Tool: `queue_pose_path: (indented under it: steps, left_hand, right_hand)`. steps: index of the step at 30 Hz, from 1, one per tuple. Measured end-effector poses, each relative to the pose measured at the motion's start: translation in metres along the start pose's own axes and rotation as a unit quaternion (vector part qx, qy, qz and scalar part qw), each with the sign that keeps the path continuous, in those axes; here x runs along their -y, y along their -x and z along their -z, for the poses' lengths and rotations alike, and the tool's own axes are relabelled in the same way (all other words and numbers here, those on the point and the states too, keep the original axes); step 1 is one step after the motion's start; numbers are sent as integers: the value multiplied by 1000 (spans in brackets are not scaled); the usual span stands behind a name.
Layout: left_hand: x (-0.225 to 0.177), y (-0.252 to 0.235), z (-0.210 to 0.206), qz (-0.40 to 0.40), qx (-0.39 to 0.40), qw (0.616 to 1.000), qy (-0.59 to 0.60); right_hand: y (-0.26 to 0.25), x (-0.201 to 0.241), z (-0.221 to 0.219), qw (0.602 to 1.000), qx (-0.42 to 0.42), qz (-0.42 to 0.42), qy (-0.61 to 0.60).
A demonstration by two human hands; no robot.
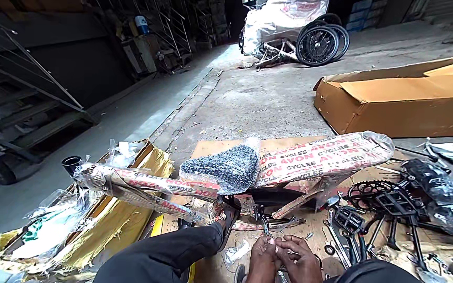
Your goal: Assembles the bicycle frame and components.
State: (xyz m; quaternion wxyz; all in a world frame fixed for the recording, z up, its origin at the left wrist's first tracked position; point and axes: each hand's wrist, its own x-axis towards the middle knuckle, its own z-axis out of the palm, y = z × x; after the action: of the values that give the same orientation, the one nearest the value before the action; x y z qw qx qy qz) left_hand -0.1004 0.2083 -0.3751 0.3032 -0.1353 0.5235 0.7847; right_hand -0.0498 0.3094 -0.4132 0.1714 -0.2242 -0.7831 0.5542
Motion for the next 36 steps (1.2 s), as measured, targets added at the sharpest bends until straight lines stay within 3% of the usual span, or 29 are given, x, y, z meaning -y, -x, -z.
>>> queue_pose_path:
  steps: [4,6,7,9,12,15,20,26,31,34,36]
  left_hand:
    - [-7,-9,5,13,-16,1000,15]
    - [-13,-15,6,11,-22,999,25]
    - [-16,-19,8,4,-30,999,20]
    - [-22,-33,17,-23,-60,998,-6]
    - [-28,-66,45,-44,-158,986,-18]
    - [-32,-98,80,-44,-240,970,16]
    - [-34,-138,112,-72,-314,946,37]
    - [-44,-174,105,-91,-296,945,108]
    - [-41,-186,98,-111,-276,937,184]
    - [-43,-192,95,-109,-276,935,195]
    - [-43,-194,94,-105,-277,936,192]
  right_hand:
    - [-12,-5,-8,994,18,54,96]
    - [-23,-5,-13,993,46,37,105]
    - [-30,-6,-16,996,54,8,77]
    - [-52,-8,-20,991,67,-67,-92]
    - [-86,-5,-24,911,72,-224,-337]
    - [-120,-8,-36,855,50,-333,-394]
    - [-166,-38,-67,819,-19,-408,-403]
    - [-177,-46,-85,820,-71,-436,-363]
    - [-184,-56,-85,789,-54,-422,-444]
    - [-183,-63,-86,778,-56,-362,-510]
    - [-179,-51,-83,804,-56,-292,-514]
